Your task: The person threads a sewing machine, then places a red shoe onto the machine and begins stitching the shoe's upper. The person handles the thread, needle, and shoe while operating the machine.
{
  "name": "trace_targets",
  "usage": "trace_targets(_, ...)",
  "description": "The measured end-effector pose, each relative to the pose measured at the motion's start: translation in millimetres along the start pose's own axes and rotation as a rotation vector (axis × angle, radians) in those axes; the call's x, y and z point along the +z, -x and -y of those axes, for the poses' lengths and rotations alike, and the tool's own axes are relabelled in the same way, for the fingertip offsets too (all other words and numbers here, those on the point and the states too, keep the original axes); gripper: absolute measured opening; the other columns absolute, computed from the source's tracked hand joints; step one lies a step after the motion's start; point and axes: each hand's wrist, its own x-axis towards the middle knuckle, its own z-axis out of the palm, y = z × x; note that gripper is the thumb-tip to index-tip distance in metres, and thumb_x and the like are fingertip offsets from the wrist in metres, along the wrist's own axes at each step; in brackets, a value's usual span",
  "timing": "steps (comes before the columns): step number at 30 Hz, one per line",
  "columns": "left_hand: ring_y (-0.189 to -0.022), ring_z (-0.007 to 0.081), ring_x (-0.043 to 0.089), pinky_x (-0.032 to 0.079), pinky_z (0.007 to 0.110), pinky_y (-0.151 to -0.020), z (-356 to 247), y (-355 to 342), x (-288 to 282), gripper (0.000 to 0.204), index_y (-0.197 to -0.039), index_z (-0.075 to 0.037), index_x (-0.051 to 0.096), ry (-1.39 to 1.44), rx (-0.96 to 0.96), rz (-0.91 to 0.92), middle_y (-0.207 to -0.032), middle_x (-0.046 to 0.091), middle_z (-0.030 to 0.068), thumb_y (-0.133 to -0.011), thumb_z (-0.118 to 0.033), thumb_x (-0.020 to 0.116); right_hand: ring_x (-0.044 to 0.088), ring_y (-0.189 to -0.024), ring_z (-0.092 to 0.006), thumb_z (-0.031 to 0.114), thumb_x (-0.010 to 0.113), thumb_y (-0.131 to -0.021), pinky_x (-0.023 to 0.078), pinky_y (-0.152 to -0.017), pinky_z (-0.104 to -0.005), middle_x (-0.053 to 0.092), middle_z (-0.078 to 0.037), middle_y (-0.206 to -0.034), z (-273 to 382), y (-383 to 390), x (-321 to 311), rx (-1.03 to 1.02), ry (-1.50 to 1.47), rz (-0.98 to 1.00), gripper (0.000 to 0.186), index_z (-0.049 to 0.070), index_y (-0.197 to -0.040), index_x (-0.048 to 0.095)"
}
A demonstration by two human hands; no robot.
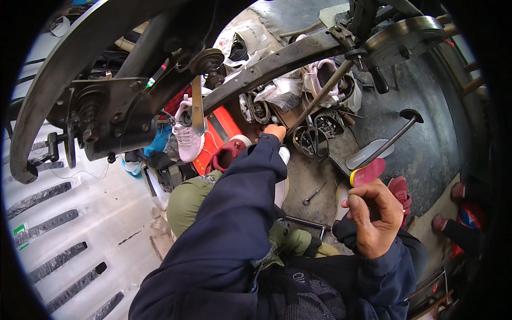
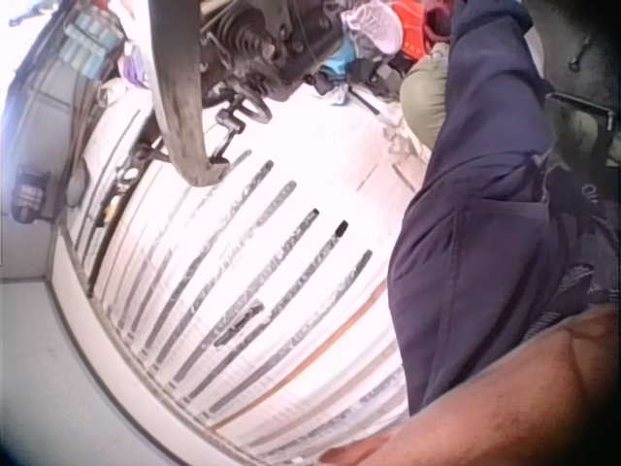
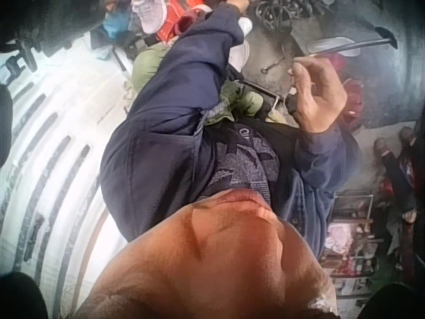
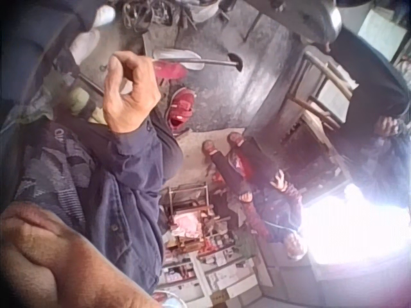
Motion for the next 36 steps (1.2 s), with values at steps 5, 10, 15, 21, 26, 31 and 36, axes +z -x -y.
trace_targets(5, -0.127, 0.0453, 0.063, 0.050, 0.045, -0.108, -17.2, 14.0, -25.7, 0.051, -0.121, 0.001, 0.075, 0.227, -0.240, 0.065, -0.131, 0.068, 0.0301, -0.089, -0.034, 0.056, 0.062, -0.070, -0.0130, -0.004, 0.072, -0.091, 0.051, -0.067, -0.0257, 0.066, -0.008, -0.085, -0.4, -1.6, 0.5, 0.020, 0.016, 0.004, 0.009, -0.005, -0.100, 0.071)
trace_targets(10, -0.133, 0.0429, 0.061, 0.049, 0.041, -0.109, -41.0, 31.3, -49.3, 0.055, -0.123, 0.003, 0.073, 0.231, -0.321, 0.000, -0.133, 0.068, 0.0304, -0.086, -0.034, 0.060, 0.064, -0.072, -0.0138, -0.005, 0.073, -0.091, 0.052, -0.069, -0.0260, 0.067, -0.009, -0.085, -0.2, -4.0, 2.2, 0.005, 0.018, 0.013, 0.009, -0.005, -0.099, 0.071)
trace_targets(15, -0.135, 0.0426, 0.060, 0.048, 0.041, -0.110, -48.6, 43.7, -63.9, 0.057, -0.125, 0.005, 0.072, 0.321, -0.354, 0.040, -0.135, 0.067, 0.0301, -0.086, -0.035, 0.060, 0.064, -0.072, -0.0140, -0.005, 0.073, -0.091, 0.053, -0.069, -0.0265, 0.067, -0.009, -0.085, 2.0, -4.9, 3.8, 0.021, 0.023, 0.020, 0.008, -0.005, -0.099, 0.071)
trace_targets(21, -0.135, 0.0432, 0.060, 0.047, 0.042, -0.112, -48.0, 45.0, -63.1, 0.054, -0.126, 0.003, 0.072, 0.355, -0.355, 0.060, -0.137, 0.067, 0.0290, -0.088, -0.032, 0.056, 0.065, -0.072, -0.0139, -0.005, 0.073, -0.091, 0.053, -0.069, -0.0261, 0.066, -0.008, -0.084, 1.3, -5.4, 6.1, 0.007, 0.032, 0.016, 0.008, -0.005, -0.099, 0.071)
trace_targets(26, -0.138, 0.0436, 0.057, 0.042, 0.044, -0.119, -49.0, 49.5, -52.1, 0.053, -0.130, -0.003, 0.073, 0.190, -0.377, -0.121, -0.144, 0.063, 0.0267, -0.090, -0.034, 0.056, 0.065, -0.072, -0.0130, -0.006, 0.073, -0.091, 0.052, -0.068, -0.0257, 0.066, -0.008, -0.084, -0.8, -6.3, 6.0, 0.014, 0.007, 0.011, 0.008, -0.005, -0.099, 0.071)
trace_targets(31, -0.156, 0.0375, 0.034, 0.020, 0.069, -0.124, -58.6, 66.4, -71.0, 0.069, -0.156, -0.015, 0.053, 0.223, -0.426, 0.013, -0.167, 0.043, 0.0103, -0.092, -0.040, 0.061, 0.065, -0.071, -0.0126, -0.006, 0.073, -0.091, 0.052, -0.068, -0.0255, 0.066, -0.007, -0.082, -3.3, -7.7, 6.7, 0.009, 0.026, 0.012, 0.007, -0.004, -0.098, 0.071)
trace_targets(36, -0.156, 0.0359, 0.035, 0.022, 0.067, -0.123, -69.7, 71.6, -83.0, 0.069, -0.154, -0.014, 0.056, 0.184, -0.448, -0.012, -0.169, 0.040, 0.0099, -0.090, -0.042, 0.062, 0.062, -0.071, -0.0076, -0.004, 0.067, -0.098, 0.049, -0.064, -0.0220, 0.066, -0.005, -0.088, -6.8, -11.6, 6.5, -0.044, 0.035, 0.038, 0.002, -0.005, -0.098, 0.068)
